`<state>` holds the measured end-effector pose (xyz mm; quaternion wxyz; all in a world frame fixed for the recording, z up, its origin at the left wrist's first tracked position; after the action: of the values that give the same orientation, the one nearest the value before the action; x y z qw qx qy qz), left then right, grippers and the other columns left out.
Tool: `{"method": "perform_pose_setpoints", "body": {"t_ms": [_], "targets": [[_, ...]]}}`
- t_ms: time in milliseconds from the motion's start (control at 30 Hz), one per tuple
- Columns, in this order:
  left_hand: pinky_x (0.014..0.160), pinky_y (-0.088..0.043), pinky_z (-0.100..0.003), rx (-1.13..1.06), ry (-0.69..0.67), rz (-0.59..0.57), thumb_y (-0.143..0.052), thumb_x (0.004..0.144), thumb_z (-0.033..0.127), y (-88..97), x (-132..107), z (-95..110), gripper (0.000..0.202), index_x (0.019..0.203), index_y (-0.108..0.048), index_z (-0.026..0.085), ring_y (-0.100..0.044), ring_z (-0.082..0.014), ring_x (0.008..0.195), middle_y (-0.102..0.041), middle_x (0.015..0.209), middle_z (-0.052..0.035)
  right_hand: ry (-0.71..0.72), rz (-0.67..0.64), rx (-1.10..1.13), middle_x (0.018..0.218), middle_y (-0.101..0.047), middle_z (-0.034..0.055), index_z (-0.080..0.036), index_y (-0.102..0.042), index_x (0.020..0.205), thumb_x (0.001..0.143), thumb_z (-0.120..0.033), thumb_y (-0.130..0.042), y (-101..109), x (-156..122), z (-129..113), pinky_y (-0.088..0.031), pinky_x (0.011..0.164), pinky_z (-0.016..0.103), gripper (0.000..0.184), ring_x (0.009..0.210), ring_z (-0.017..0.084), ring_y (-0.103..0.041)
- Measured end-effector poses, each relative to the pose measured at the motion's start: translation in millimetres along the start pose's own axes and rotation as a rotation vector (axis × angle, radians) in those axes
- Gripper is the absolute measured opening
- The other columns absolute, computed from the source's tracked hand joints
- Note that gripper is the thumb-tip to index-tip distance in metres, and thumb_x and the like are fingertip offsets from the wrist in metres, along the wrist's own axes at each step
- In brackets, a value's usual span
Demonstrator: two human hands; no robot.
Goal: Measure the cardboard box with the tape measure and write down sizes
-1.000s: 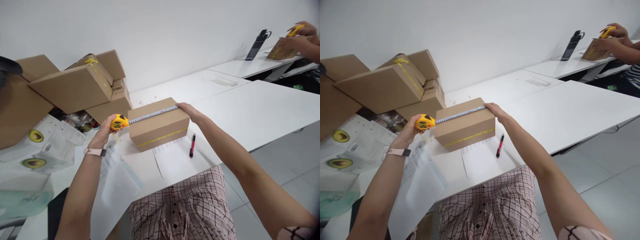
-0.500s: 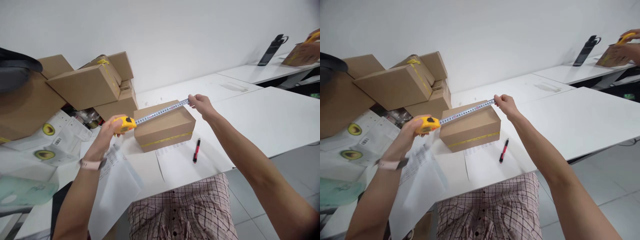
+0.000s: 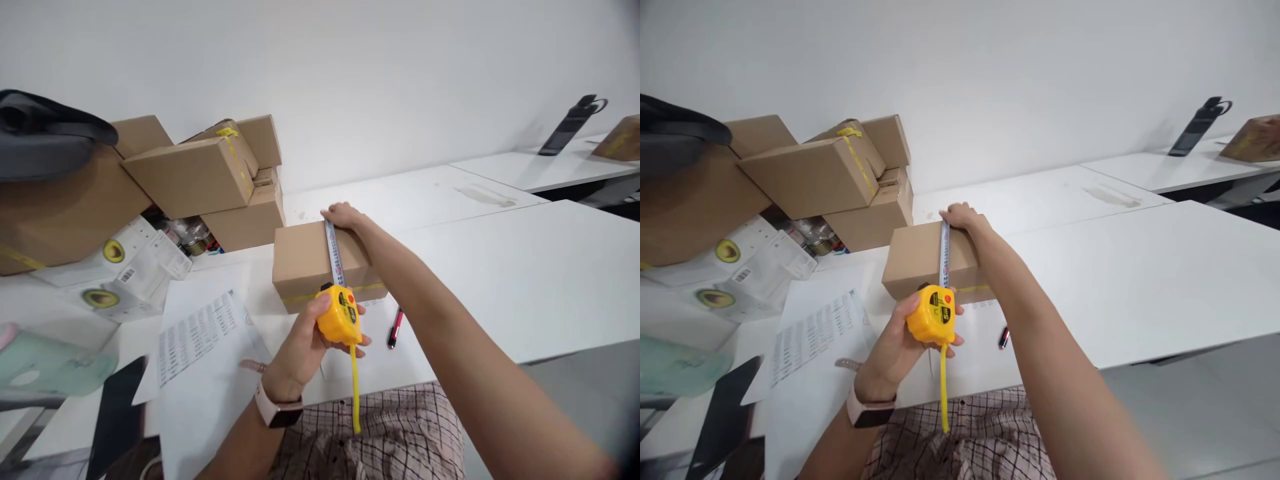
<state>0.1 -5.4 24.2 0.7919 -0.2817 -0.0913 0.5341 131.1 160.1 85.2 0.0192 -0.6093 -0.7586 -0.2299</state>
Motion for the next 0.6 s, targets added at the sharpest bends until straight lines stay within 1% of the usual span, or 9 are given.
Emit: {"method": "perform_pose_setpoints", "body": {"t_ms": [67, 100, 133, 200, 300, 433, 500, 533, 600], "targets": [[0.060, -0.061, -0.034, 0.001, 0.032, 0.037, -0.069, 0.079, 0.064, -1.7, 1, -4, 0.057, 0.115, -0.063, 0.020, -0.074, -0.0219, 0.071, -0.068, 0.105, -0.0087, -0.088, -0.025, 0.153, 0.102, -0.068, 0.0018, -0.034, -0.063, 0.107, 0.088, -0.069, -0.052, 5, -42, 3, -0.048, 0.079, 0.036, 0.041, 0.089, 0.022, -0.058], [0.060, -0.061, -0.034, -0.002, 0.042, 0.041, -0.071, 0.077, 0.064, -3.5, 0, -9, 0.057, 0.114, -0.062, 0.021, -0.074, -0.0219, 0.071, -0.067, 0.105, -0.0083, -0.135, -0.034, 0.200, 0.103, -0.069, 0.0006, -0.035, -0.062, 0.112, 0.088, -0.071, -0.051, 7, -57, 3, -0.048, 0.075, 0.035, 0.045, 0.086, 0.021, -0.058], [0.061, -0.061, -0.034, -0.005, 0.046, 0.040, -0.073, 0.076, 0.064, -5.9, 0, -15, 0.057, 0.113, -0.062, 0.022, -0.074, -0.0221, 0.072, -0.067, 0.106, -0.0081, -0.163, -0.059, 0.245, 0.102, -0.070, 0.0002, -0.035, -0.063, 0.115, 0.087, -0.072, -0.051, 7, -68, 2, -0.048, 0.073, 0.034, 0.047, 0.083, 0.020, -0.059], [0.061, -0.061, -0.034, -0.009, 0.042, 0.042, -0.075, 0.074, 0.064, -11.1, 0, -26, 0.058, 0.113, -0.061, 0.023, -0.074, -0.0225, 0.074, -0.066, 0.107, -0.0079, -0.191, -0.079, 0.313, 0.100, -0.071, 0.0001, -0.034, -0.064, 0.115, 0.087, -0.071, -0.052, 7, -73, -2, -0.047, 0.071, 0.034, 0.048, 0.079, 0.018, -0.058], [0.060, -0.060, -0.034, 0.000, 0.038, 0.060, -0.074, 0.074, 0.064, -18.2, 4, -32, 0.058, 0.112, -0.061, 0.023, -0.073, -0.0229, 0.075, -0.067, 0.107, -0.0076, -0.202, -0.080, 0.363, 0.094, -0.071, 0.0004, -0.032, -0.066, 0.108, 0.089, -0.066, -0.055, 3, -61, -6, -0.046, 0.069, 0.034, 0.041, 0.074, 0.017, -0.056], [0.061, -0.061, -0.036, 0.012, 0.058, 0.071, -0.075, 0.072, 0.066, -20.2, 7, -24, 0.059, 0.107, -0.062, 0.021, -0.073, -0.0235, 0.074, -0.067, 0.106, -0.0075, -0.172, -0.058, 0.357, 0.095, -0.071, 0.0015, -0.029, -0.067, 0.105, 0.089, -0.061, -0.060, 1, -43, -7, -0.047, 0.075, 0.034, 0.036, 0.083, 0.018, -0.057], [0.059, -0.062, -0.037, 0.043, 0.055, 0.072, -0.074, 0.072, 0.066, -14.2, -2, -19, 0.059, 0.110, -0.063, 0.022, -0.073, -0.0247, 0.073, -0.068, 0.106, -0.0083, -0.136, -0.031, 0.319, 0.097, -0.071, 0.0017, -0.028, -0.067, 0.103, 0.090, -0.061, -0.060, 9, -27, -8, -0.048, 0.082, 0.034, 0.036, 0.091, 0.019, -0.058], [0.058, -0.062, -0.038, 0.069, 0.029, 0.081, -0.073, 0.073, 0.064, -8.2, -9, -15, 0.058, 0.113, -0.063, 0.023, -0.073, -0.0255, 0.073, -0.068, 0.108, -0.0088, -0.119, -0.005, 0.290, 0.097, -0.071, 0.0019, -0.027, -0.067, 0.101, 0.090, -0.061, -0.060, 16, -16, -7, -0.049, 0.085, 0.034, 0.037, 0.094, 0.019, -0.059], [0.060, -0.063, -0.042, 0.150, -0.093, 0.135, -0.075, 0.073, 0.059, 11.0, -30, -4, 0.058, 0.120, -0.061, 0.028, -0.073, -0.0274, 0.077, -0.067, 0.121, -0.0095, -0.090, 0.090, 0.230, 0.097, -0.071, 0.0036, -0.025, -0.068, 0.099, 0.088, -0.066, -0.060, 38, 5, 0, -0.048, 0.089, 0.035, 0.043, 0.100, 0.019, -0.061]]}}
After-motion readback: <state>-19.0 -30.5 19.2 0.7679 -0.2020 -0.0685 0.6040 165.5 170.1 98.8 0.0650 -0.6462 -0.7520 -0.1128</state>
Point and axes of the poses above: each hand's wrist, its own x-axis towards the middle knuckle, its own y-axis out of the back of the hand, z = x × y, the point moved 4 cm from there along x, towards the middle knuckle
